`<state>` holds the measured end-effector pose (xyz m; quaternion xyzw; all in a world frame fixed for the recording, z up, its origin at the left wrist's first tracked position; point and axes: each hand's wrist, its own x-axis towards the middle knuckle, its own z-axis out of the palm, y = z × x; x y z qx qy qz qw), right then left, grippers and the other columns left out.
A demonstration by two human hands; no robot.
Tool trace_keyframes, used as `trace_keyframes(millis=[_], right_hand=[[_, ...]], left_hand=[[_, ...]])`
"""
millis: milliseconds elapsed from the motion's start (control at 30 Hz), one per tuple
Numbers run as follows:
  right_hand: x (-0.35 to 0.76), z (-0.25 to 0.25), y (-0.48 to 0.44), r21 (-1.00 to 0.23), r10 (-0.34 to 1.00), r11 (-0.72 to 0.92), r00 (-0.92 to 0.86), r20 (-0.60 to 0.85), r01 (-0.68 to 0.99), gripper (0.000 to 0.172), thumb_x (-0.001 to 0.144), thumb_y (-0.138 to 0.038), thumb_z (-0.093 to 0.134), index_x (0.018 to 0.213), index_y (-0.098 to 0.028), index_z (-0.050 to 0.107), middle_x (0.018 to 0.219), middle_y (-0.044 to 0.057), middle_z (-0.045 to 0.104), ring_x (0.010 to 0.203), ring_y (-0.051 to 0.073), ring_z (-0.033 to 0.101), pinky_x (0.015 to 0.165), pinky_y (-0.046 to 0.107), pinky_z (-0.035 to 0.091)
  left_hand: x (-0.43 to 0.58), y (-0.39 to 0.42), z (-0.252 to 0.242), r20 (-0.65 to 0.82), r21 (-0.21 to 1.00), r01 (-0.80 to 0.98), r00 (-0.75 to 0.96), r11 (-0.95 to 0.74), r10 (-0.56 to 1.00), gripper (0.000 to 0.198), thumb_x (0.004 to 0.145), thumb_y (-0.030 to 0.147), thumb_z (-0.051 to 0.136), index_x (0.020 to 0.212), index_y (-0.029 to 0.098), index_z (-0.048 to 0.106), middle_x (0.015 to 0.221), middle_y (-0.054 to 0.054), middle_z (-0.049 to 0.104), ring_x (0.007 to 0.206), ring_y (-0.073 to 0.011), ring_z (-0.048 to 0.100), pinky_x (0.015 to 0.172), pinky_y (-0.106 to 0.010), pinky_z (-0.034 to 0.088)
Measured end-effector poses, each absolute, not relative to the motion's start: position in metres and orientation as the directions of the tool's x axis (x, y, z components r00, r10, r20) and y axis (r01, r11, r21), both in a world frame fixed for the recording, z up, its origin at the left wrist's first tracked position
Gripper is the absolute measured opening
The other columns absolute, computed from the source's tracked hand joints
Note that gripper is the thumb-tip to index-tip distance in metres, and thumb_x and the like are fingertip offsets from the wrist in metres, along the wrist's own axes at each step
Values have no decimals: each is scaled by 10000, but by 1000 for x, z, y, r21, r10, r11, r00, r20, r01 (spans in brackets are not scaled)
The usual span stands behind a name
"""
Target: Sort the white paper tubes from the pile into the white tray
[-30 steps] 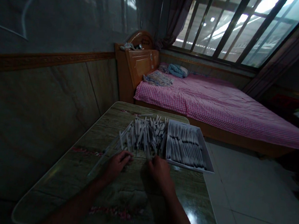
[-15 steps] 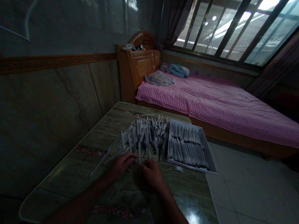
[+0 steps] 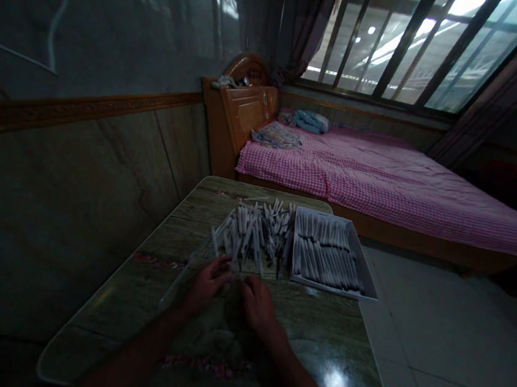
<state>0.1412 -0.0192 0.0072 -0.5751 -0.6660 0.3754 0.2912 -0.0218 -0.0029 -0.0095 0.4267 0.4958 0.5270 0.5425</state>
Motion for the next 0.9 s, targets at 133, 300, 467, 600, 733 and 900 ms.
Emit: trace_keyframes(millis=[133,300,467,600,733,900], right_hand=[[149,3,-25,-816,976,172,-206,67,552,230,848,-334,361,673,-215,451,628,-20,483,630,145,469,602,255,323],[158,-7,-27,-872,965,187,-252,76,453,233,783,-360,416,597,-219,418,572,-24,428,582,137,419,564,253,279],[162,-9,-27,-925,968,122,-251,30,359,229,730,-361,437,552,-225,387,544,-21,376,554,142,384,539,260,269],[162,-8,-28,-924,955,138,-297,29,355,207,703,-357,428,552,-218,403,548,-27,377,552,135,395,533,249,278],[160,-9,-27,-920,952,143,-304,27,364,186,695,-339,416,557,-215,411,550,-31,386,560,132,404,531,243,277],[159,-12,-27,-903,956,156,-292,36,400,169,696,-318,395,564,-214,389,552,-36,369,560,123,383,539,240,254]], left_hand=[[-34,1,-8,-176,904,-417,-155,97,972,461,650,405,790,1031,186,654,909,-41,721,785,-191,706,636,-268,556],[-44,7,-7,-281,749,-657,-195,88,940,298,709,363,788,854,183,601,800,-10,717,801,-185,732,746,-310,593],[-43,8,-6,-325,704,-705,-213,86,921,229,773,324,743,863,187,584,829,-23,741,792,-173,739,732,-302,601],[-43,8,-8,-278,742,-667,-221,63,935,247,782,372,729,866,191,585,847,-26,748,809,-177,741,771,-321,599],[-43,8,-11,-270,753,-653,-196,79,943,286,755,388,749,886,188,593,857,-30,750,808,-186,740,774,-339,601],[-43,5,-10,-231,783,-616,-160,86,960,390,684,436,798,895,182,591,858,-37,748,765,-183,733,708,-313,595]])
